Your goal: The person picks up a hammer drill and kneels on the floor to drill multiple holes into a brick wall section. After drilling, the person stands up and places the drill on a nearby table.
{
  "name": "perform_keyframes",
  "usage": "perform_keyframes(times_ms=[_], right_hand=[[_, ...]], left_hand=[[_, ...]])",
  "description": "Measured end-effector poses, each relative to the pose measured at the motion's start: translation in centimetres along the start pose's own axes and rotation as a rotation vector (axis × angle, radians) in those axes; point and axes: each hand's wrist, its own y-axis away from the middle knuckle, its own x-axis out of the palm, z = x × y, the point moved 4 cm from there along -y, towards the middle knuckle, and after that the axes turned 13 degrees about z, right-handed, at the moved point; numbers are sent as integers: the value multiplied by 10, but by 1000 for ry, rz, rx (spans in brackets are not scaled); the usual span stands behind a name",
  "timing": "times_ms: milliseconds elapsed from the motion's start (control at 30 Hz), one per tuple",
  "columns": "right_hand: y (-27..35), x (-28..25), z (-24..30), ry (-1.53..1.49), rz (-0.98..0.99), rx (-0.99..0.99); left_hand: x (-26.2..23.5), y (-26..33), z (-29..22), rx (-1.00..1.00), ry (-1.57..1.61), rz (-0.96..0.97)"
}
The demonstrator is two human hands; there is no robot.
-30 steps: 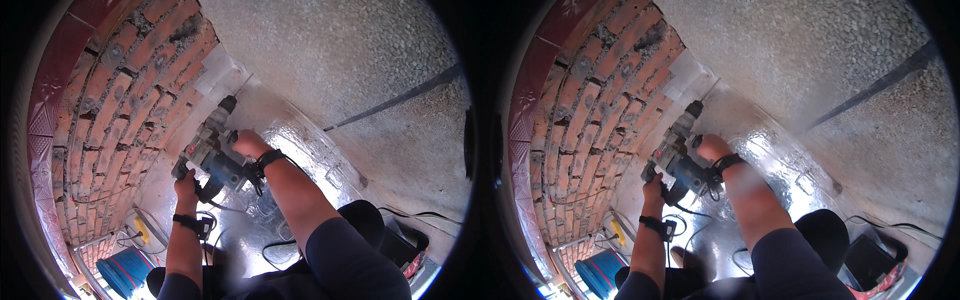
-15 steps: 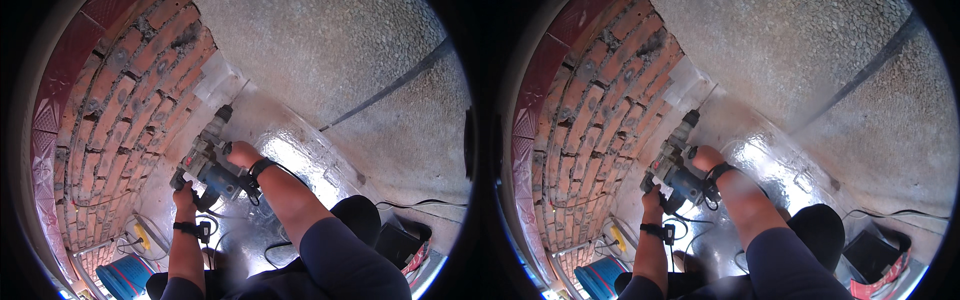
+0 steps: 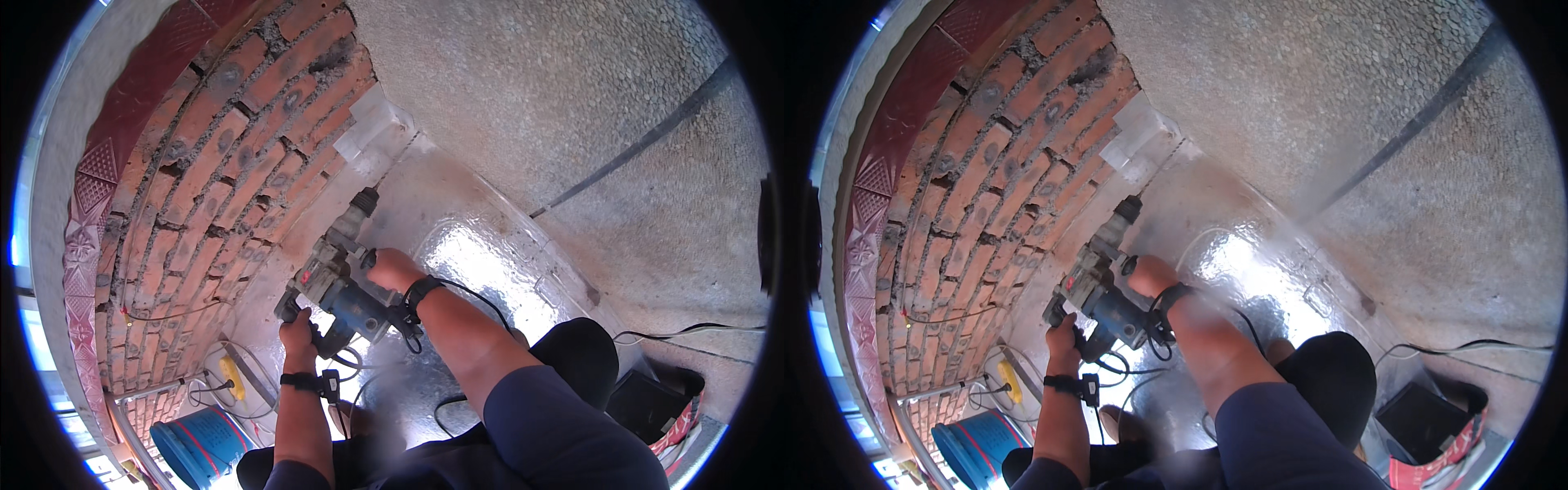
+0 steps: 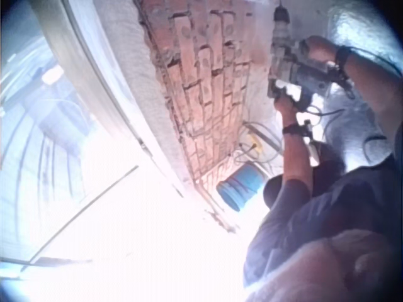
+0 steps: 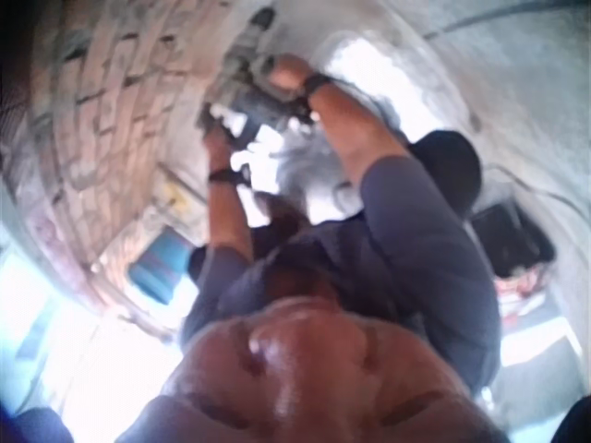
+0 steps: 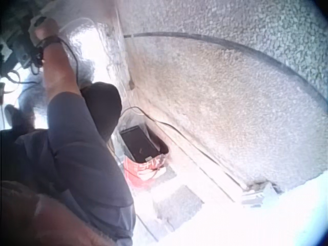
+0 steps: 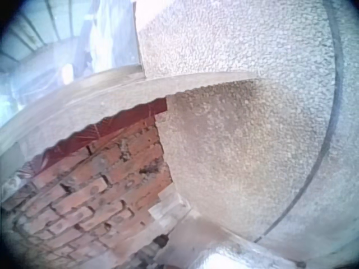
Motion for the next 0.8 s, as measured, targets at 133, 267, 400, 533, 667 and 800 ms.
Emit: perform_keyframes(times_ms=[133,267,400,533,667,800], right_hand=[[8,-6,1,-13,2,-43],[10,-18,-4,18,-9,-55],[11,-31,-5,39,23,-30],[-13,-48,-23,-4,-63,-92],[-35,-69,-36,44,-3,-46],[-47,-91,-40,5,-6,-23]], left_hand=[[3,-2,3,22,24,17],[18,3,1,6,18,16],[31,-3,-1,18,14,24],[56,-17,-6,32,17,86],[76,-31,-8,13,15,114],[99,-42,-17,50,56,198]])
